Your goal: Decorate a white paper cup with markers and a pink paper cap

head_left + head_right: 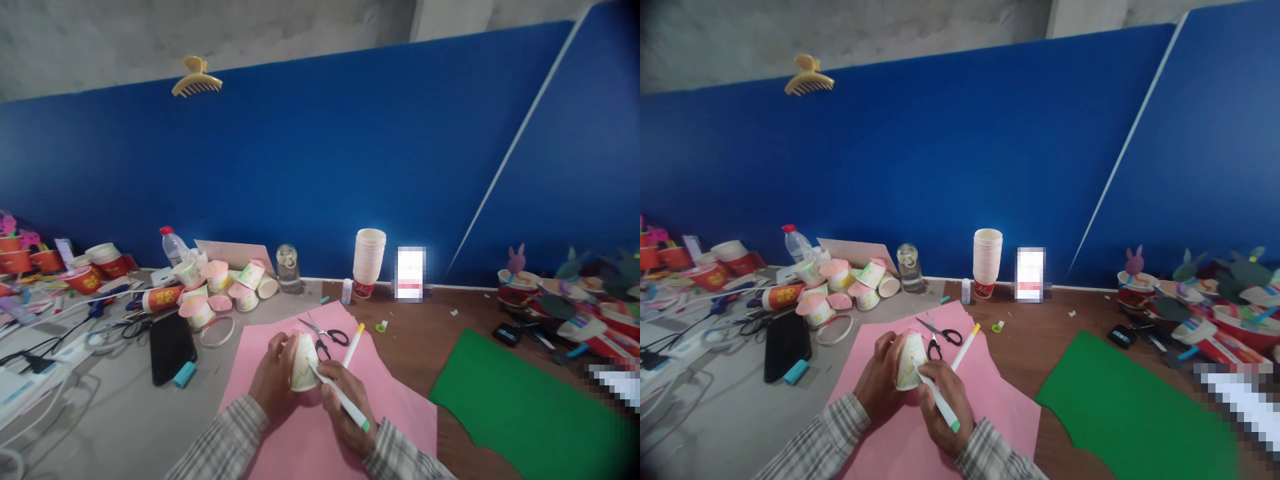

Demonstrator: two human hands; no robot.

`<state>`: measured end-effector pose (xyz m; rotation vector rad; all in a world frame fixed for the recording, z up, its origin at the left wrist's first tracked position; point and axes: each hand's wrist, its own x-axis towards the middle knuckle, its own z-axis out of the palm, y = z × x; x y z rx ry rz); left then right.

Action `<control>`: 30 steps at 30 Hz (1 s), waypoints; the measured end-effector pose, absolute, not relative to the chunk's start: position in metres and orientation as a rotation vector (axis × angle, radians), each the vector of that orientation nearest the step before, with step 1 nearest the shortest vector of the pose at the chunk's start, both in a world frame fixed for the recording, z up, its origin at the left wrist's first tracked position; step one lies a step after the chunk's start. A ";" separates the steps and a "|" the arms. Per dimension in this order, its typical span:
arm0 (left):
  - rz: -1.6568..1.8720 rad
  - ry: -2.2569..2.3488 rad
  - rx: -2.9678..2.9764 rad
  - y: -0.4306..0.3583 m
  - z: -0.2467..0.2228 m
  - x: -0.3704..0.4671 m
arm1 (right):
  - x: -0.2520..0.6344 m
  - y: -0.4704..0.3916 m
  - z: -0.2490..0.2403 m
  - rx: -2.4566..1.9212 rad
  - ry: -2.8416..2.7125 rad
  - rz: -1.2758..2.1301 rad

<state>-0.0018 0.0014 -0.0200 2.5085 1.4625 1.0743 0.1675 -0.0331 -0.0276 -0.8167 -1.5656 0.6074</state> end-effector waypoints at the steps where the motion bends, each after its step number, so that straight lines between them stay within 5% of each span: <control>1: 1.077 1.460 2.530 0.001 -0.019 -0.001 | 0.168 -0.033 -0.029 -0.828 -1.556 0.610; 30: 1.095 1.442 2.696 0.003 -0.018 0.000 | 0.168 -0.032 -0.026 -0.885 -1.552 0.630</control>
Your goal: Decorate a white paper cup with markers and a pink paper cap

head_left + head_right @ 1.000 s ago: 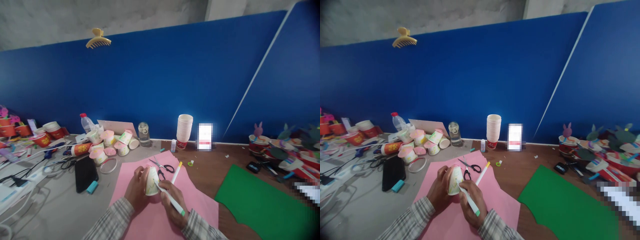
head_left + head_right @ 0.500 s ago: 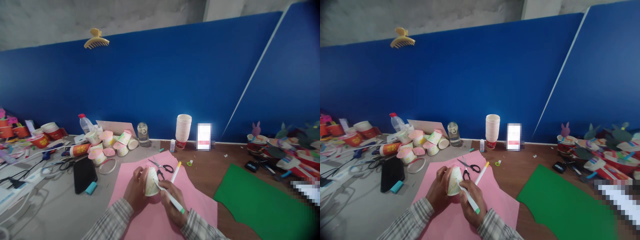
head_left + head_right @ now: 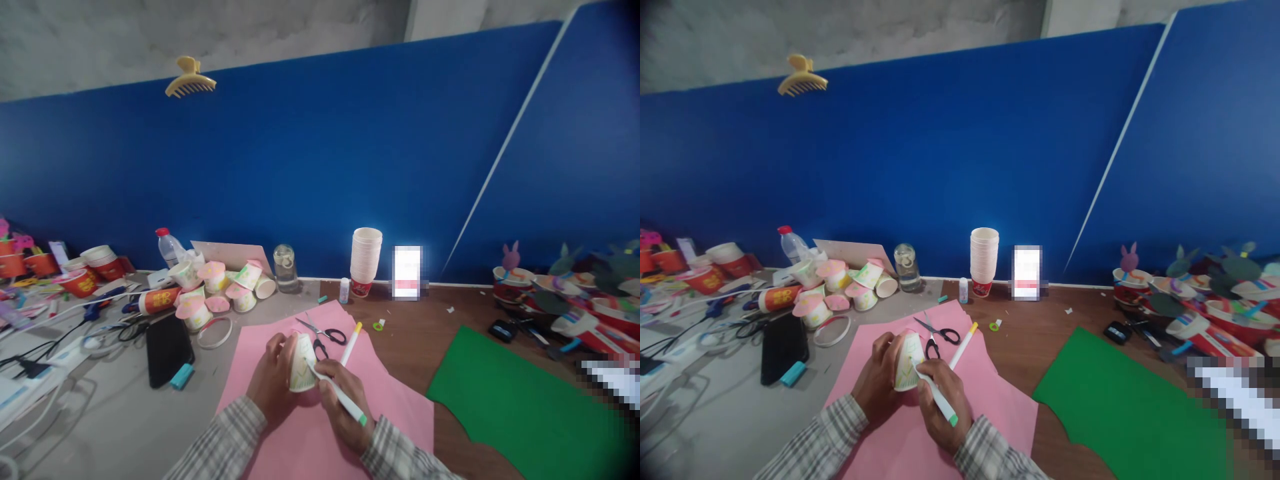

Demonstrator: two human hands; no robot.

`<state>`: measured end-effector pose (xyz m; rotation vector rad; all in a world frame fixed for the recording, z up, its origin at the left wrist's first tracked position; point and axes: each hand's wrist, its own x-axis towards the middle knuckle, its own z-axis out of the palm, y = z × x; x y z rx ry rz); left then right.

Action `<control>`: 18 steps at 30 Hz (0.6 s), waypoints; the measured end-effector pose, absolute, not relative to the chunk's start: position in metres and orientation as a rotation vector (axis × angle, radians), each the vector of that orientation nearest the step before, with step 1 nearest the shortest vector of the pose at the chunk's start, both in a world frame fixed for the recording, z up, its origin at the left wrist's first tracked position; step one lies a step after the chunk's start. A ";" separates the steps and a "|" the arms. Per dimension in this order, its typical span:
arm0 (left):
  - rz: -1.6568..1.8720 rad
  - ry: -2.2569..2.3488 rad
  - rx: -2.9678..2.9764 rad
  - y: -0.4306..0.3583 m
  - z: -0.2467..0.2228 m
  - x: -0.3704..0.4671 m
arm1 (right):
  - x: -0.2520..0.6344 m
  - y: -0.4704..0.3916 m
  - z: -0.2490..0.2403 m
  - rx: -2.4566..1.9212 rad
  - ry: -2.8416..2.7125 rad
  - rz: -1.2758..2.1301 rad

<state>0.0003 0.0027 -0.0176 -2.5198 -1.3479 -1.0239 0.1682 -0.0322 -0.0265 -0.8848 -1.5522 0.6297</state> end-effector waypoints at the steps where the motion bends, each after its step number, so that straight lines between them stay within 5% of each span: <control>1: -1.027 -1.326 -2.516 0.003 -0.017 0.001 | 0.168 -0.032 -0.026 -0.884 -1.551 0.630; 18: -1.065 -1.372 -2.517 0.002 -0.017 0.000 | 0.168 -0.032 -0.025 -0.900 -1.547 0.640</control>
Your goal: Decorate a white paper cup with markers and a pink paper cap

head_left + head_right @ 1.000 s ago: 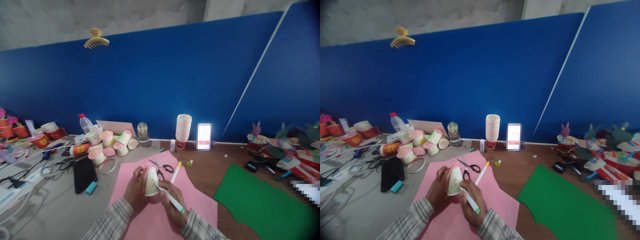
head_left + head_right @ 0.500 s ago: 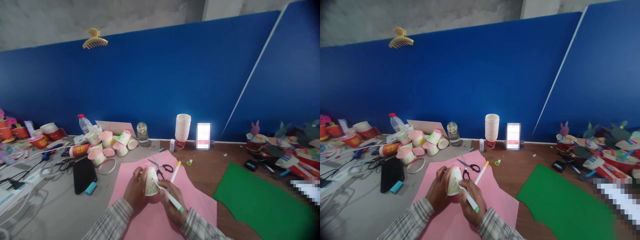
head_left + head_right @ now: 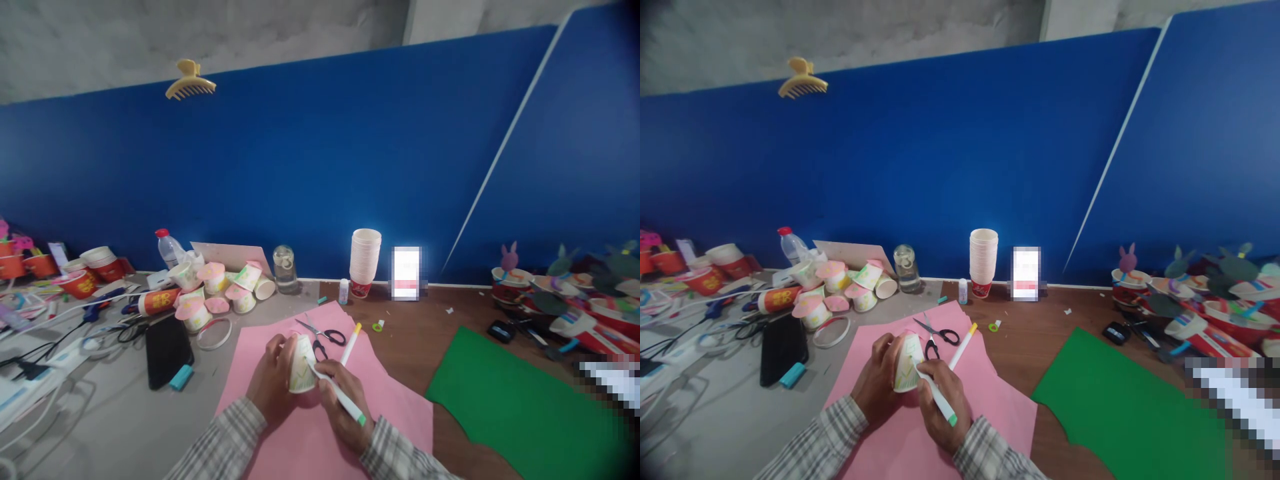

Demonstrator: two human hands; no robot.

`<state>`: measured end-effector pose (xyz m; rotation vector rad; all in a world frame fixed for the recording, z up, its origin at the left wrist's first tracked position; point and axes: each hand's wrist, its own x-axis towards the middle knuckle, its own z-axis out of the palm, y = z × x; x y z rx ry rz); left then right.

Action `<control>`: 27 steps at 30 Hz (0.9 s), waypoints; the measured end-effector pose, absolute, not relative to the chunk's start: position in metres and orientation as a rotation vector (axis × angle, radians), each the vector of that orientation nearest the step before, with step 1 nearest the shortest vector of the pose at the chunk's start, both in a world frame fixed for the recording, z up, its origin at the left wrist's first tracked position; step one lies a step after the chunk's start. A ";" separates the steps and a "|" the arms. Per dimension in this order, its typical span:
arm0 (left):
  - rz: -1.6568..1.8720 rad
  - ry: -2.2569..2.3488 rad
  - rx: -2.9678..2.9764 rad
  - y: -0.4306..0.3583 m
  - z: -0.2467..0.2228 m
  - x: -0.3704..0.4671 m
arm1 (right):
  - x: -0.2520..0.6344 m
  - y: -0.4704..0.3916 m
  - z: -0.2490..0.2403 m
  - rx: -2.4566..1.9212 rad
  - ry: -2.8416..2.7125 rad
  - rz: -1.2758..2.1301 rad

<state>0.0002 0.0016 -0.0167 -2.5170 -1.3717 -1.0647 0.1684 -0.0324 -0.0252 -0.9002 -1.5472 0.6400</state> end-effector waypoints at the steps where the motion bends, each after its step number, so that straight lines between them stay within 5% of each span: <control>1: -1.068 -1.373 -2.513 0.002 -0.017 0.000 | 0.168 -0.033 -0.025 -0.898 -1.549 0.644; 27: -1.045 -1.435 -2.519 0.003 -0.023 -0.001 | 0.168 -0.033 -0.024 -0.800 -1.577 0.628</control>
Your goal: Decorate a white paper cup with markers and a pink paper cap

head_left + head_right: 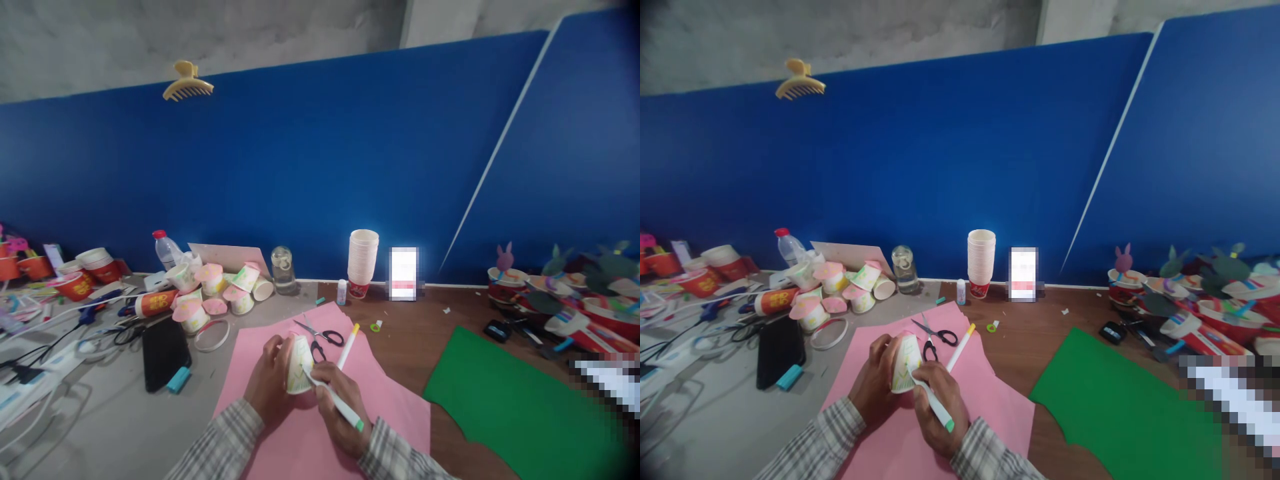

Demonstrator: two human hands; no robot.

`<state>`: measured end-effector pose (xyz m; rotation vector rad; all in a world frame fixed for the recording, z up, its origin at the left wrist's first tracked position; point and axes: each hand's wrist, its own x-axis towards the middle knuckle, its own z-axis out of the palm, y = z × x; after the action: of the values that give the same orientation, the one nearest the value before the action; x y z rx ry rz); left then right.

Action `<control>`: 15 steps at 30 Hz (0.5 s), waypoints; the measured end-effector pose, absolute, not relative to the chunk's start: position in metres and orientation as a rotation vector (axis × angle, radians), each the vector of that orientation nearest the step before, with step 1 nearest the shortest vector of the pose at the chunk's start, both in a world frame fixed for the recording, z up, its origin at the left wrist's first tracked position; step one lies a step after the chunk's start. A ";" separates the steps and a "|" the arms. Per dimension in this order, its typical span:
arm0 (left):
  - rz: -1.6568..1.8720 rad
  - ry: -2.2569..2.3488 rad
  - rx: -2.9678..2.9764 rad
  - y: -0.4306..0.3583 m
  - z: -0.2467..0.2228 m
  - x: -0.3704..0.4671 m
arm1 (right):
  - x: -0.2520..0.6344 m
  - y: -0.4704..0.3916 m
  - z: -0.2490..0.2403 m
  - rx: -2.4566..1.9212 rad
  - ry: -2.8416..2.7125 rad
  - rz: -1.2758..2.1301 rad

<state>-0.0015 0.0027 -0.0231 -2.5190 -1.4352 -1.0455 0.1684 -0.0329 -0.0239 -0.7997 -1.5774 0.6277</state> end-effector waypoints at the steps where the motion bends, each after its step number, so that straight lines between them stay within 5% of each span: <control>1: -1.038 -1.436 -2.525 0.003 -0.024 -0.002 | 0.168 -0.033 -0.023 -0.789 -1.587 0.622; 15: -1.034 -1.408 -2.528 0.003 -0.021 -0.001 | 0.169 -0.034 -0.024 -0.796 -1.590 0.604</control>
<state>-0.0014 0.0032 -0.0214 -2.5285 -1.4079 -1.0340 0.1689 -0.0335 -0.0242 -0.7956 -1.5899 0.6043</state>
